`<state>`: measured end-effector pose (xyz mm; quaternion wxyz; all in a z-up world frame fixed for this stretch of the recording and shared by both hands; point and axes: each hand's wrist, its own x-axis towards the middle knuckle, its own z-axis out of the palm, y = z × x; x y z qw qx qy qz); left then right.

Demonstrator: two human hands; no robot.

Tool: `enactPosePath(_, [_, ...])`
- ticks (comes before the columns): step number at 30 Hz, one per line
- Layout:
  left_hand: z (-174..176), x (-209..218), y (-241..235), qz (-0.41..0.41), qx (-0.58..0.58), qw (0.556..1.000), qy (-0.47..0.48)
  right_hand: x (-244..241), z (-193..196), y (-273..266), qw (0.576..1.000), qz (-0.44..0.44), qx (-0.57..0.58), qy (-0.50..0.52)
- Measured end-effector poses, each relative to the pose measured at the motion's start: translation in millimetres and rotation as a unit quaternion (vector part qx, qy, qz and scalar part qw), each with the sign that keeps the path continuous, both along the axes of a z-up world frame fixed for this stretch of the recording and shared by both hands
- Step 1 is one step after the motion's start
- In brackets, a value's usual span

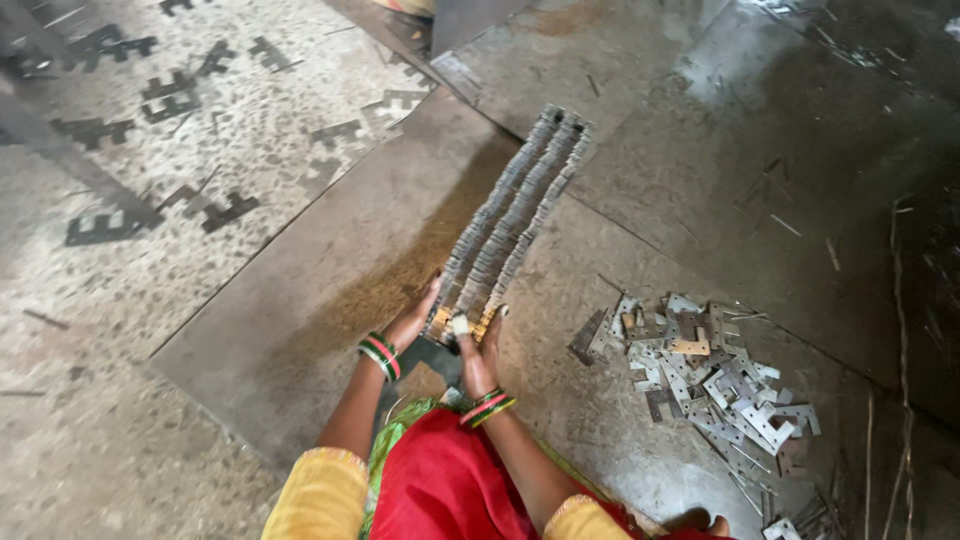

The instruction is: The person sorts small metal E-shaped components by hand from a pile on the floor into stacked groups and onto a long vertical rack.

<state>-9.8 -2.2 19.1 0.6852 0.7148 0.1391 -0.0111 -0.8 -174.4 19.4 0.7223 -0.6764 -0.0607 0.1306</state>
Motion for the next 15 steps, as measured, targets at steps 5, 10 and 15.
enactPosePath(5, [8.8, -13.7, -3.7, 0.007, -0.047, 0.996, 0.074, -10.6, 20.2, -5.6, 0.993, 0.024, -0.095, -0.073])
enactPosePath(10, [-2.6, -6.3, -1.3, 0.019, 0.008, 0.997, 0.078, -8.8, 21.2, -4.0, 0.994, 0.022, -0.095, -0.039])
enactPosePath(15, [-8.5, -2.7, -4.1, 0.013, 0.058, 0.998, -0.032, -7.2, 21.2, 1.7, 0.991, -0.001, -0.105, -0.084])
